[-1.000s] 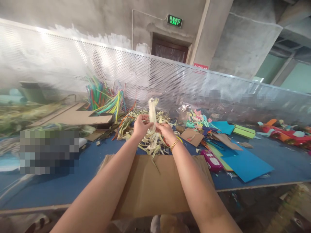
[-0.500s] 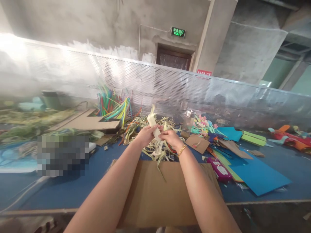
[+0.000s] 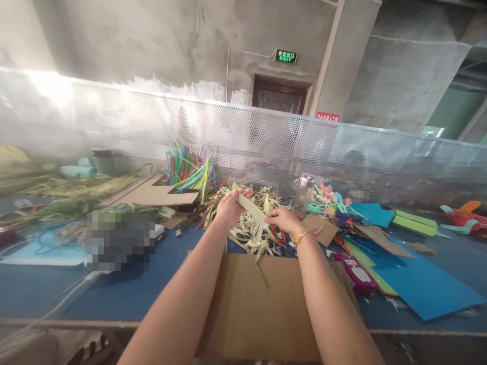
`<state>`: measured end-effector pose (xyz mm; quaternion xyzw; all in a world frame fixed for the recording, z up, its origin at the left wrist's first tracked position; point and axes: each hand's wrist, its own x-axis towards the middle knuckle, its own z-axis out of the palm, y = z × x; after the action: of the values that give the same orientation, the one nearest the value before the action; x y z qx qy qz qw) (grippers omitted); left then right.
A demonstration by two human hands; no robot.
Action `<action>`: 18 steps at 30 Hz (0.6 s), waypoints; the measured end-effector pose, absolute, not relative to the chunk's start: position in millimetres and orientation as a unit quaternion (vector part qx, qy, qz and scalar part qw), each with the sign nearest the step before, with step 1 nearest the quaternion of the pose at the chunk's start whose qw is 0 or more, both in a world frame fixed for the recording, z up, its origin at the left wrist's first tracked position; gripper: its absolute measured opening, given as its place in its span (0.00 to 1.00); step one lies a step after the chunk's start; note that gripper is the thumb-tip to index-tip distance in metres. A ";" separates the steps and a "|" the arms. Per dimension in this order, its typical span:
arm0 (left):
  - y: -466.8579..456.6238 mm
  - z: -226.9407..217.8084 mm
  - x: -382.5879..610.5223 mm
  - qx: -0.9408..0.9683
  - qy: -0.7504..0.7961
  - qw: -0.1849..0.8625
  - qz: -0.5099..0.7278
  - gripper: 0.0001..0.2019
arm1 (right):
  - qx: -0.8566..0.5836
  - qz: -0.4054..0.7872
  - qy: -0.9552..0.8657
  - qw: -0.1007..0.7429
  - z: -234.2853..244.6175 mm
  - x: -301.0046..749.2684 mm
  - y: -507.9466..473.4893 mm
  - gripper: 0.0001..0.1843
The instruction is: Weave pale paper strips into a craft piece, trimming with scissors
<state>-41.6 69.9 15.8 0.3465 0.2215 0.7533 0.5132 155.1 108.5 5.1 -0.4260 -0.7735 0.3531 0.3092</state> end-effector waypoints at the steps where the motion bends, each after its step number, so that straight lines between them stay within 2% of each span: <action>1: 71.8 15.1 -43.2 0.341 0.219 0.508 0.760 0.08 | -0.433 0.341 -0.777 0.306 4.6 156.7 109.7 0.07; 8: 74.7 17.0 -55.7 0.309 0.250 0.462 0.793 0.06 | -0.469 0.332 -0.744 0.340 -2.7 167.2 119.0 0.06; 11: 77.1 15.2 -62.1 0.303 0.321 0.384 0.811 0.08 | -0.501 0.340 -0.676 0.419 -4.7 167.3 124.4 0.05; 14: 80.7 12.5 -59.0 0.324 0.395 0.293 0.808 0.09 | -0.483 0.413 -0.567 0.525 -6.5 161.4 128.2 0.06; 18: 57.0 25.4 -16.4 0.453 0.407 0.195 0.769 0.10 | -0.452 0.455 -0.512 0.571 -11.8 153.9 129.0 0.07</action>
<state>-16.4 57.0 25.4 0.4527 0.4065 0.7694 0.1946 153.9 129.0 -11.8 -0.4521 -0.5123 0.4546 0.5715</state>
